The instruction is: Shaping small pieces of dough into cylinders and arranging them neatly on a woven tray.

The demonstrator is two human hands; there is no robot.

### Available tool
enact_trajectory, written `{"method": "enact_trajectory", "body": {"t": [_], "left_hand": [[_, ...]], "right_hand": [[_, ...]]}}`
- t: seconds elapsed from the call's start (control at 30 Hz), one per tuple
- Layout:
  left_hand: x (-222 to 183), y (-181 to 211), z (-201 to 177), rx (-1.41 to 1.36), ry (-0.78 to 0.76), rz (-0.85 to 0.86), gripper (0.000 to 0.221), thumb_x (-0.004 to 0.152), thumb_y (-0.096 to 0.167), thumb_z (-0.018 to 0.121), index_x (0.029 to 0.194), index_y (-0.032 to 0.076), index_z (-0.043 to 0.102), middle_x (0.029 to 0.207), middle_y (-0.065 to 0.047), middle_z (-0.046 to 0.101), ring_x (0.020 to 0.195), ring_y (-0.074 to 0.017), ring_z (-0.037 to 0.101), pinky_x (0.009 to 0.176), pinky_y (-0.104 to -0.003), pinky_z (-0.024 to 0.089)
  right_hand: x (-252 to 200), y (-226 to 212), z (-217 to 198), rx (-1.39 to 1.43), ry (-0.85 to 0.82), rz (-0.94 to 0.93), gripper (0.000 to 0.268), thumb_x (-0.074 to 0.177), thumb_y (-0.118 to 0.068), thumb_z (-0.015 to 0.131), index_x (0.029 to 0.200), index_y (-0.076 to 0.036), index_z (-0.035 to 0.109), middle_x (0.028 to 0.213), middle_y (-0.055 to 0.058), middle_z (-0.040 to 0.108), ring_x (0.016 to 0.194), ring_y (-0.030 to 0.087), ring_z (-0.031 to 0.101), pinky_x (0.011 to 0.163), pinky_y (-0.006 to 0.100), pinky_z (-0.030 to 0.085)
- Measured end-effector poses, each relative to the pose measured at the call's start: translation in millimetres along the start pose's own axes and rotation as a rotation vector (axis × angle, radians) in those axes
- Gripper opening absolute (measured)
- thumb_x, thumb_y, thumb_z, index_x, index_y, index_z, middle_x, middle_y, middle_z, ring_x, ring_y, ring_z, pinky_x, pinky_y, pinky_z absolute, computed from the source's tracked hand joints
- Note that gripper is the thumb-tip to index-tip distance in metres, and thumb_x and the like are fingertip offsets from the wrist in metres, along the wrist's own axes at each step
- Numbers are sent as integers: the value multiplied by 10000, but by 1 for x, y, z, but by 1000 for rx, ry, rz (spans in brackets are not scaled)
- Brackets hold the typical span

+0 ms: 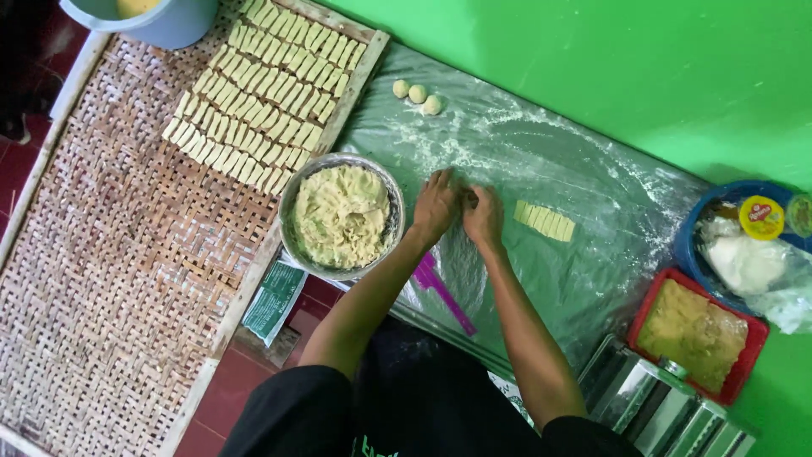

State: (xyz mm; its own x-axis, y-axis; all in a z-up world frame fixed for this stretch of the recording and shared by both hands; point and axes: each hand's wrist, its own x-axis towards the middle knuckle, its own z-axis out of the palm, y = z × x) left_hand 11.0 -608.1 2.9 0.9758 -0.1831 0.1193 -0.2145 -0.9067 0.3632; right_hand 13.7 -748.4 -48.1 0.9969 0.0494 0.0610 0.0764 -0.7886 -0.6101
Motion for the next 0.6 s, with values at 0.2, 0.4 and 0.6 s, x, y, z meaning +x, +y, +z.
{"method": "enact_trajectory", "body": {"t": [0.2, 0.4, 0.6], "left_hand": [[8, -12, 10, -19, -44, 4, 202, 885, 142, 661, 1079, 132, 715, 1286, -104, 578, 1251, -345, 549, 914, -467, 552], [20, -35, 50, -9, -46, 14, 135, 854, 156, 737, 986, 160, 709, 1230, -58, 589, 1192, -304, 583, 839, -436, 581], [14, -24, 29, 20, -76, 48, 177, 886, 198, 719, 1060, 170, 704, 1231, -60, 568, 1201, -315, 572, 909, -442, 547]], "right_hand": [[-2, 17, -6, 304, 54, 38, 199, 857, -260, 770, 1008, -134, 739, 930, 136, 703, 938, 374, 698, 807, 474, 566], [-7, 18, -19, 580, -91, 265, 190, 818, -288, 765, 980, -188, 771, 938, 19, 749, 891, 185, 731, 837, 334, 557], [-9, 6, -34, 634, -132, 332, 136, 844, -228, 720, 962, -169, 751, 849, 40, 748, 741, 159, 731, 696, 294, 558]]}}
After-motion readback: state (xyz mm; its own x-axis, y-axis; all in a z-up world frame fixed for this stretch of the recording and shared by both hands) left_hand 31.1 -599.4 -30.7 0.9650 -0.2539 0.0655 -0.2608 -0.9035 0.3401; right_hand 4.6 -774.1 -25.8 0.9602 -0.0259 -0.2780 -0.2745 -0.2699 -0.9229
